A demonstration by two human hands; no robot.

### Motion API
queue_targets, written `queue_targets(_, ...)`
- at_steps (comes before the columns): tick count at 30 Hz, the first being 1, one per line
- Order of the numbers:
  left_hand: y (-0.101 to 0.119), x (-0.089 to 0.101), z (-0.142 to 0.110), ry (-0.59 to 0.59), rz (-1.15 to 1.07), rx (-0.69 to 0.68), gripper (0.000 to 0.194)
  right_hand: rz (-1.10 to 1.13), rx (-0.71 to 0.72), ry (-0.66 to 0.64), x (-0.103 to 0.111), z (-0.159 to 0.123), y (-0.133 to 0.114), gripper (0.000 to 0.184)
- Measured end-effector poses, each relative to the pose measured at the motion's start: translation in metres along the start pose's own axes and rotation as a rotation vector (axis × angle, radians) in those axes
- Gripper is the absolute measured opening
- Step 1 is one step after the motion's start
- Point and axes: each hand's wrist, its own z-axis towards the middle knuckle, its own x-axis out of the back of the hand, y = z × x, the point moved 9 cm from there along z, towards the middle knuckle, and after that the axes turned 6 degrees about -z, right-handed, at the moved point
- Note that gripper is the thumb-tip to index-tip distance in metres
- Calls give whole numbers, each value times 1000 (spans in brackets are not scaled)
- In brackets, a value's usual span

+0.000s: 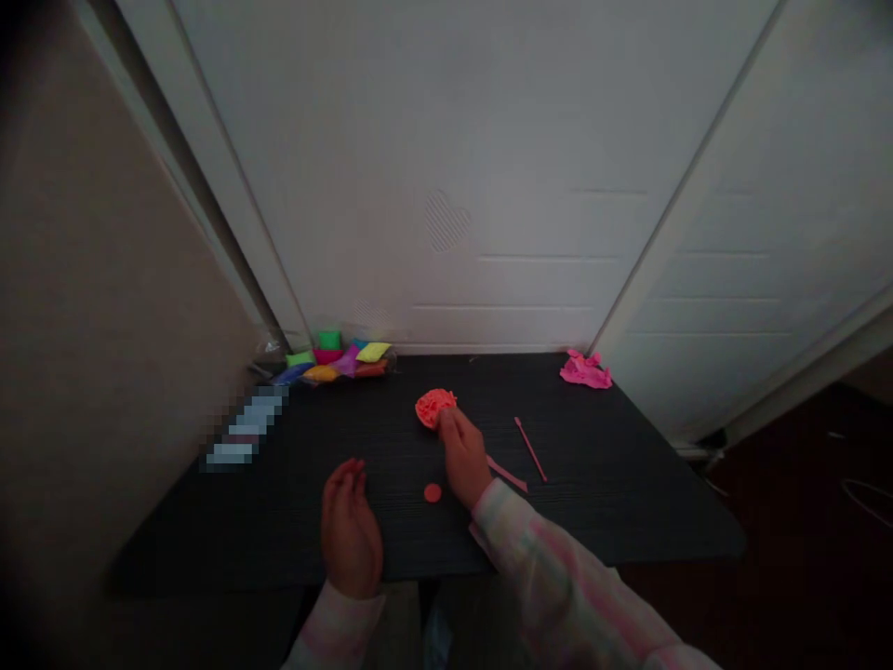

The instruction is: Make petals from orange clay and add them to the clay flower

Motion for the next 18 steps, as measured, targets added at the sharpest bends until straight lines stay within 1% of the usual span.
queue_targets(2,1,-10,0,-117,142,-18,18,48,-42,0,8,-5,7,33)
queue_targets(4,4,-28,-2,-307,297,-55,15,84,-64,-8,12,-11,12,28)
queue_targets(6,9,-48,-9,-511,456,-122,11,116,-83,-5,12,-15,16,25)
queue_targets(7,12,-57,-12,-583,507,-150,11,133,-92,4,12,-16,17,24)
queue_targets(10,22,-94,-30,-808,746,-370,16,184,-119,63,13,-16,21,23)
queue_targets(11,21,-114,-49,-980,992,-616,17,199,-127,96,16,-15,23,23)
queue_targets(12,18,-127,-59,-1076,1057,-705,17,213,-135,136,21,-15,24,22)
queue_targets(15,7,-158,-76,-1218,1099,-834,15,248,-167,303,43,-15,32,22)
queue_targets(17,-4,-171,-84,-1281,1115,-906,14,267,-191,415,58,-17,37,22)
queue_targets(18,-9,-175,-87,-1307,1122,-932,15,276,-201,455,63,-18,39,22)
